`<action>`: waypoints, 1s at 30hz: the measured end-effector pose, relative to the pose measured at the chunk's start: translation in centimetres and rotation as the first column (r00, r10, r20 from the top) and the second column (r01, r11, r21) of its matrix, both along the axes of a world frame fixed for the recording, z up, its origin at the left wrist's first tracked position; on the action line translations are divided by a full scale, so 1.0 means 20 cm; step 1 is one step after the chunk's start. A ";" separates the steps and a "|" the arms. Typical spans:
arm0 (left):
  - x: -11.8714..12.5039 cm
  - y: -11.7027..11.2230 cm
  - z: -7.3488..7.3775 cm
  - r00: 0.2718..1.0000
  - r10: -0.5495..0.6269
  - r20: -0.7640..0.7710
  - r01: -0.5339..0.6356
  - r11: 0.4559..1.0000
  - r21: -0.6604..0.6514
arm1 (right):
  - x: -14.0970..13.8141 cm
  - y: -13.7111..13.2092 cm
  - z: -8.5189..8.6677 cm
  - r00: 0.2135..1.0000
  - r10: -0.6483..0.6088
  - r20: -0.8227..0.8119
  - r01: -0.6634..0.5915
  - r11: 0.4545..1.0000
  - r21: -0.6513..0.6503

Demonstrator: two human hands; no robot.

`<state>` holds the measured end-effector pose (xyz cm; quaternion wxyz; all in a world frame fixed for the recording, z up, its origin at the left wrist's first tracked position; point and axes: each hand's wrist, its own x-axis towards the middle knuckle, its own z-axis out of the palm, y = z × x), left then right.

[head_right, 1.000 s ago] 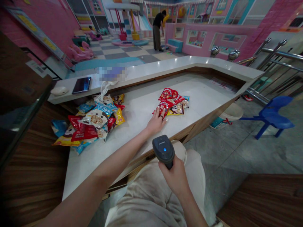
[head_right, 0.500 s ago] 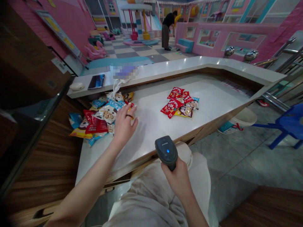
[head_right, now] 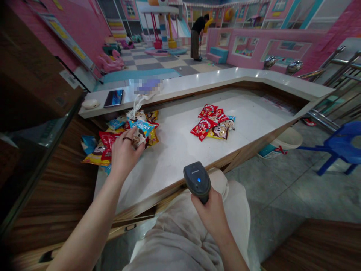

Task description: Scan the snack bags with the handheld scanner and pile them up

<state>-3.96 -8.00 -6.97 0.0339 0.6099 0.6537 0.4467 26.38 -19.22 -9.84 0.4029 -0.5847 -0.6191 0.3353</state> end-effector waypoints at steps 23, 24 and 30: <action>0.45 0.00 -0.34 0.039 -0.037 0.999 0.648 0.762 0.003 | -0.10 0.03 0.01 0.998 0.052 -0.040 -0.054 0.998 -0.045; 0.45 0.00 -0.34 0.042 -0.037 0.998 0.647 0.762 0.001 | -0.11 0.04 0.01 0.998 0.058 -0.040 -0.059 0.998 -0.037; 0.45 0.00 -0.35 0.047 -0.044 0.998 0.672 0.741 0.001 | -0.14 0.06 0.02 0.997 0.076 -0.013 -0.076 0.997 -0.015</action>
